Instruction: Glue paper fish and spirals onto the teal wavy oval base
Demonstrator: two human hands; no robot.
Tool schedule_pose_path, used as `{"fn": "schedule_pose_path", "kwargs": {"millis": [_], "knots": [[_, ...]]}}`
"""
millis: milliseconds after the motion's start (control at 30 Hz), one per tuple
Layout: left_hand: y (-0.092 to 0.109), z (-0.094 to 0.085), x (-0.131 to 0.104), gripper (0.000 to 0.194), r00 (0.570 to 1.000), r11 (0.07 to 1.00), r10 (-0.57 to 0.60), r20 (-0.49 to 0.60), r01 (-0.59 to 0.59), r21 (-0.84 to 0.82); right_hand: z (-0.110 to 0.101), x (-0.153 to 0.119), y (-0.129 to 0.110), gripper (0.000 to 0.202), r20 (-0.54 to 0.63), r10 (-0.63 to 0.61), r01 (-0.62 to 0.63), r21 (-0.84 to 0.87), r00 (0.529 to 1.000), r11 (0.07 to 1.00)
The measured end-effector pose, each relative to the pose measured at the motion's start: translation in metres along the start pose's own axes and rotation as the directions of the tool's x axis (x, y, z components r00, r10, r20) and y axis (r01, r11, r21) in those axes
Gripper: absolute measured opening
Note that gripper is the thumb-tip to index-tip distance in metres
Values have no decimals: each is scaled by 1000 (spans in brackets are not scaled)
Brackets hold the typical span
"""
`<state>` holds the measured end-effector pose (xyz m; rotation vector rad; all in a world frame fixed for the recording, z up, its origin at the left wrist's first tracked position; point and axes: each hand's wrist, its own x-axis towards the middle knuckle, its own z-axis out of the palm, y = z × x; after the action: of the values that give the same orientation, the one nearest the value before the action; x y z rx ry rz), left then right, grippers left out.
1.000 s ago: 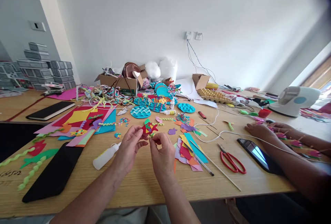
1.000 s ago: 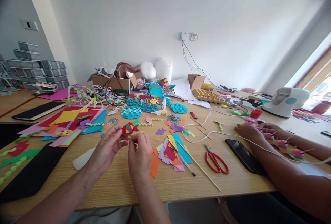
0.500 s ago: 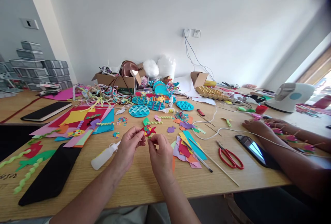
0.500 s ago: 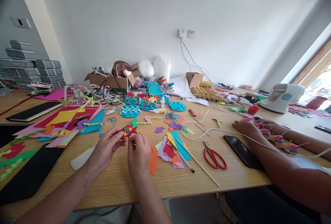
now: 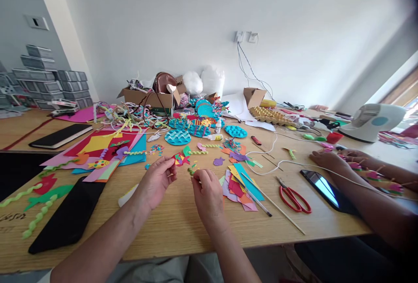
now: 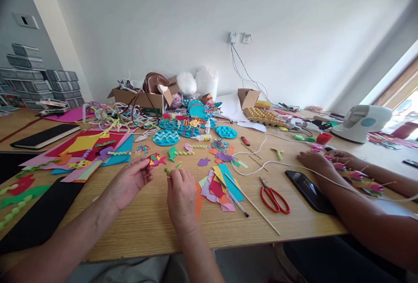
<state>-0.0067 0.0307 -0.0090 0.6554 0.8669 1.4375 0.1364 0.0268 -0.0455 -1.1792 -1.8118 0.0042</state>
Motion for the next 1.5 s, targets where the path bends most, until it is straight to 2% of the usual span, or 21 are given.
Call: {"fn": "schedule_pose_path", "kwargs": {"millis": [67, 133, 167, 200, 233, 300, 367, 400, 467, 533, 600, 633, 733, 933, 1000, 1333, 1433, 1500], "knots": [[6, -5, 2, 18, 999, 996, 49, 16, -50, 78, -4, -2, 4, 12, 27, 34, -35, 42, 999, 999], [14, -10, 4, 16, 991, 964, 99, 92, -119, 239, -12, -2, 9, 10, 37, 74, -77, 87, 997, 993], [19, -12, 5, 15, 981, 919, 128, 146, -172, 355, -17, -1, 11, 8, 36, 88, -92, 107, 995, 990], [23, -14, 5, 14, 965, 837, 162, 205, -244, 490, -23, 0, 13, 7, 41, 101, -105, 123, 994, 987], [28, -16, 6, 14, 941, 706, 204, 271, -333, 625, -28, 2, 15, 5, 47, 101, -106, 133, 994, 985], [35, -20, 7, 14, 846, 325, 279, 454, -528, 784, -39, 6, 16, 5, 70, 101, -110, 130, 992, 985], [36, -25, 7, 15, 704, -59, 252, 664, -674, 737, -45, 9, 16, 5, 104, 93, -104, 109, 990, 989], [35, -27, 8, 18, 634, -208, 196, 748, -719, 663, -47, 10, 16, 5, 121, 83, -95, 98, 989, 991], [27, -33, 7, 24, 521, -418, 54, 852, -763, 493, -48, 10, 14, 6, 164, 57, -70, 76, 985, 995], [17, -39, 7, 25, 454, -545, -82, 887, -766, 342, -44, 8, 13, 8, 236, 21, -34, 53, 972, 998], [6, -44, 5, 21, 419, -590, -196, 886, -772, 235, -38, 3, 13, 9, 324, -10, -2, 37, 946, 999], [1, -47, 4, 18, 416, -592, -239, 877, -779, 208, -35, 1, 14, 10, 362, -20, 8, 34, 932, 999], [-9, -55, 1, 17, 433, -555, -296, 851, -803, 215, -25, -5, 16, 13, 438, -19, 0, 42, 899, 999], [-9, -65, -6, 25, 496, -502, -275, 823, -805, 317, -8, -5, 19, 24, 536, -12, -72, 136, 844, 988], [-9, -68, -8, 27, 505, -495, -279, 817, -804, 328, -3, -3, 18, 24, 559, -9, -98, 161, 829, 982], [-9, -72, -11, 29, 482, -520, -305, 822, -807, 280, 11, 0, 19, 21, 621, -58, -56, 163, 782, 985], [-8, -73, -12, 32, 488, -489, -270, 830, -812, 318, 11, -1, 18, 21, 627, -47, -44, 128, 778, 991], [-7, -75, -12, 34, 495, -432, -233, 837, -824, 367, 12, -1, 17, 21, 636, -36, -36, 100, 771, 994]]}}
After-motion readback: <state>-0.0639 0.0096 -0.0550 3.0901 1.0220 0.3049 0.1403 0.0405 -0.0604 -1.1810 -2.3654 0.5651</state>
